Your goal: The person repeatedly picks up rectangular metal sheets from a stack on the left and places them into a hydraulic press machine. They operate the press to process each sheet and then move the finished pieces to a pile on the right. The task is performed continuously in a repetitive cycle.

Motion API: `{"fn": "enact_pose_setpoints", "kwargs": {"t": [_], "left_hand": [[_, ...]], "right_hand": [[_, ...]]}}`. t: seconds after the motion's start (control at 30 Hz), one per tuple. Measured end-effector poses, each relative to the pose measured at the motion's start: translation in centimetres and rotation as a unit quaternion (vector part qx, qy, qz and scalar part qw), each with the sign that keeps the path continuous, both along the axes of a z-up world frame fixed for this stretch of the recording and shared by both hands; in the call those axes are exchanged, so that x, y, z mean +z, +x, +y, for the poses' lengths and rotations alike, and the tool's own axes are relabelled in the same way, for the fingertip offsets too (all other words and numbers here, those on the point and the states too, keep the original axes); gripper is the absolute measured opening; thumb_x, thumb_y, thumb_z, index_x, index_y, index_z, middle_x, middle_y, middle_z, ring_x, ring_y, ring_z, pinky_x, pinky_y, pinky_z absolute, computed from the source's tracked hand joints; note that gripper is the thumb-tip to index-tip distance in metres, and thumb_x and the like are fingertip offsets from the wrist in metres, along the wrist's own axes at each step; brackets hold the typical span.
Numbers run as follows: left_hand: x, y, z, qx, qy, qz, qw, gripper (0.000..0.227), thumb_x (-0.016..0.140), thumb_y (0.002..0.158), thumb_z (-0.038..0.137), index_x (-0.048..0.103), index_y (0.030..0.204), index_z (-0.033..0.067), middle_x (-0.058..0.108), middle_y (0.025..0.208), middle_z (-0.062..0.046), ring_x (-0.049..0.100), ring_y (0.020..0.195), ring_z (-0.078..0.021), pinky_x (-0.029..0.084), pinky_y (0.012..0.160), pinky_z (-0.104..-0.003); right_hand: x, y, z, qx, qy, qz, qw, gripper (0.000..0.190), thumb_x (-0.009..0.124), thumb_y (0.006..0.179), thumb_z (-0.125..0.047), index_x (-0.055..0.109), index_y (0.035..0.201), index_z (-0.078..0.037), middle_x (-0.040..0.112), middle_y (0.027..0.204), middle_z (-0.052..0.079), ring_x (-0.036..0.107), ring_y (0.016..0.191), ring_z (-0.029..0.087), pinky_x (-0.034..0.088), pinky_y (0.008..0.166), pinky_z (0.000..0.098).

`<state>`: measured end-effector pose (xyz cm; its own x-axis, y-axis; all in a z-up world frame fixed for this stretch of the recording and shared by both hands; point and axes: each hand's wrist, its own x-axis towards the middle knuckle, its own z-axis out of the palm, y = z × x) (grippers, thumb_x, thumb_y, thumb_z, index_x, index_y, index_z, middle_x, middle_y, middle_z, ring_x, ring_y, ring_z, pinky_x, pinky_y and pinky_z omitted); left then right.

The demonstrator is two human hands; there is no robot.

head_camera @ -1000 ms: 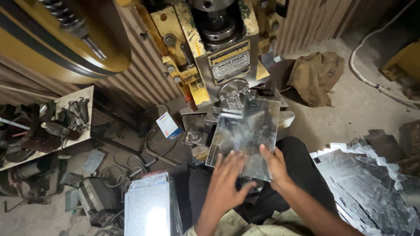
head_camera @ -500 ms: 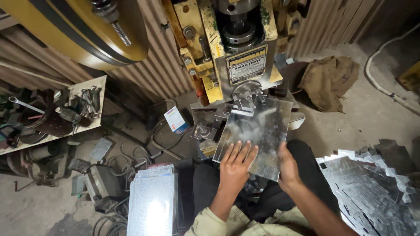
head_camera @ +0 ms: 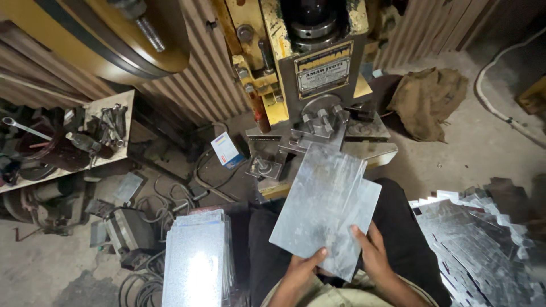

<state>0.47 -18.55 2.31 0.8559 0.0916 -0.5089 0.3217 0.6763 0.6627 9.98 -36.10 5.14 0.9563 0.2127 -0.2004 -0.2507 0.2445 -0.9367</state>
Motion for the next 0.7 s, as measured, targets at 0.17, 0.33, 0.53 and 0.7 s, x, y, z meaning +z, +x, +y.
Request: {"fn": "enact_pose_setpoints", "kwargs": {"t": [0.17, 0.33, 0.53, 0.7], "left_hand": [[3.5, 5.9, -0.6, 0.031, 0.012, -0.08, 0.996, 0.066, 0.074, 0.086, 0.005, 0.047, 0.146, 0.0052, 0.062, 0.139, -0.009, 0.061, 0.125, -0.0243, 0.052, 0.1, -0.04], [5.5, 11.1, -1.3, 0.101, 0.011, -0.084, 0.991, 0.056, 0.074, 0.086, 0.004, 0.056, 0.139, 0.0034, 0.065, 0.134, -0.009, 0.061, 0.123, -0.0237, 0.049, 0.101, -0.038], [4.0, 11.9, -2.2, 0.154, 0.01, -0.071, 0.986, 0.054, 0.074, 0.087, 0.0, 0.054, 0.138, 0.0042, 0.064, 0.135, -0.01, 0.061, 0.124, -0.0236, 0.047, 0.106, -0.037], [4.7, 12.0, -2.3, 0.162, -0.019, -0.08, 0.983, 0.058, 0.074, 0.085, 0.0, 0.051, 0.139, 0.0055, 0.062, 0.136, -0.011, 0.059, 0.126, -0.0256, 0.045, 0.107, -0.04]], "right_hand": [[4.1, 6.5, 2.4, -0.055, 0.033, 0.081, 0.995, 0.048, 0.061, 0.096, -0.023, 0.057, 0.138, -0.001, 0.068, 0.123, 0.01, 0.064, 0.108, 0.021, 0.05, 0.095, 0.0362], [4.2, 11.1, 3.6, -0.044, 0.082, 0.039, 0.995, 0.049, 0.06, 0.099, -0.025, 0.057, 0.141, 0.0, 0.066, 0.127, 0.012, 0.062, 0.113, 0.024, 0.047, 0.099, 0.0375], [1.0, 12.9, -1.2, 0.025, 0.085, 0.151, 0.985, 0.061, 0.049, 0.106, -0.044, 0.048, 0.149, -0.001, 0.056, 0.148, 0.011, 0.053, 0.131, 0.02, 0.038, 0.11, 0.0361], [1.1, 12.8, -1.0, -0.026, -0.143, -0.221, 0.964, 0.071, 0.064, 0.097, -0.02, 0.029, 0.158, -0.008, 0.045, 0.153, 0.018, 0.048, 0.137, 0.028, 0.038, 0.115, 0.0446]]}}
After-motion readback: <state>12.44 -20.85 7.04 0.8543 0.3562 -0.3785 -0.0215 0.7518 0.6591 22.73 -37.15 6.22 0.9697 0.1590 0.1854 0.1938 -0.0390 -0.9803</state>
